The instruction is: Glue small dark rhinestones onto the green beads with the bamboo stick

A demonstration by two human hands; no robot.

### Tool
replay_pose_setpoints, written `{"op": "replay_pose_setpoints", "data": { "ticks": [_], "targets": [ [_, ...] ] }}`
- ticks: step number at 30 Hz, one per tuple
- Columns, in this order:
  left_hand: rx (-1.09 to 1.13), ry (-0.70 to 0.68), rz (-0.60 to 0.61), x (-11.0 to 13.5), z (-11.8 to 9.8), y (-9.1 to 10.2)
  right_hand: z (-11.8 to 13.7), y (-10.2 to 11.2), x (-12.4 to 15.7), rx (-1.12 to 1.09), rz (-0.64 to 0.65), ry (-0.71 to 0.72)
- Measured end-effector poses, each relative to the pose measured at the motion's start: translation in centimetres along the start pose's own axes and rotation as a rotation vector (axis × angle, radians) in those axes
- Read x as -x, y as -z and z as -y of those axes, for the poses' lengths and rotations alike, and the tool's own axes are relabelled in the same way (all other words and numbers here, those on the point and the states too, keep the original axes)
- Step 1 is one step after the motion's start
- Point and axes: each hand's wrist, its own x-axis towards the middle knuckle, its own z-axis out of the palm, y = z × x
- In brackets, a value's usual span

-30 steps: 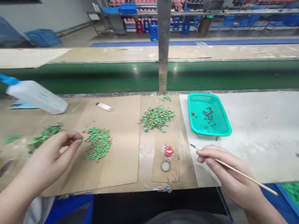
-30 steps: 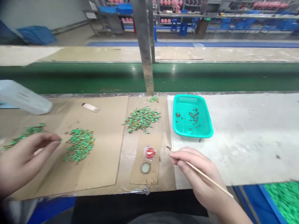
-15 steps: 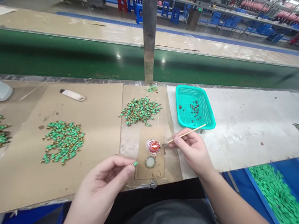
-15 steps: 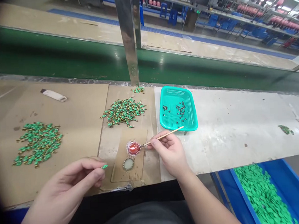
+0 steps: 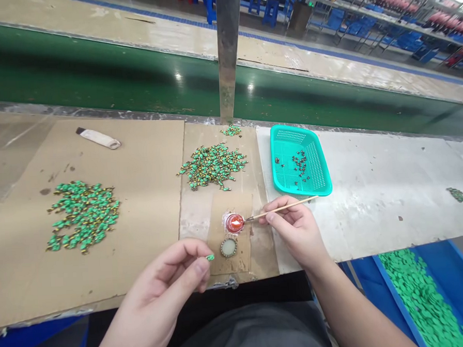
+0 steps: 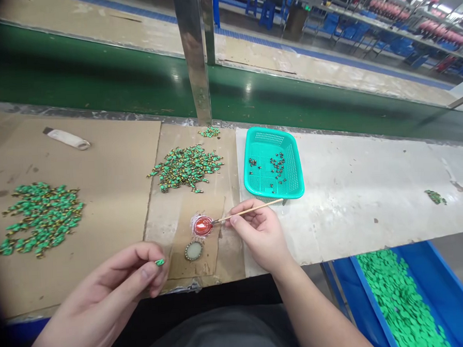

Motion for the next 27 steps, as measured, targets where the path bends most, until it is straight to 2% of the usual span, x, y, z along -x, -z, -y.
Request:
{"op": "replay_pose_setpoints", "data": {
  "ticks": [9, 14, 21, 27],
  "targets": [
    [0.087, 0.031, 0.007, -0.2, -0.2, -0.4, 0.4, 0.0, -0.1, -0.099, 0.032, 0.031],
    [0.177, 0.082, 0.0, 0.1, -0.7, -1.5, 2.3, -0.1, 1.0, -0.161, 0.053, 0.082],
    [0.526, 0.141, 0.232, 0.1, -1.6, -3.7, 6.3, -1.1, 4.1, -0.277, 0.188, 0.115],
    [0.648, 0.107, 0.316, 0.2, -1.9, -4.3, 7.2, -1.6, 5.1, -0.237, 0.228, 0.141]
  ]
}}
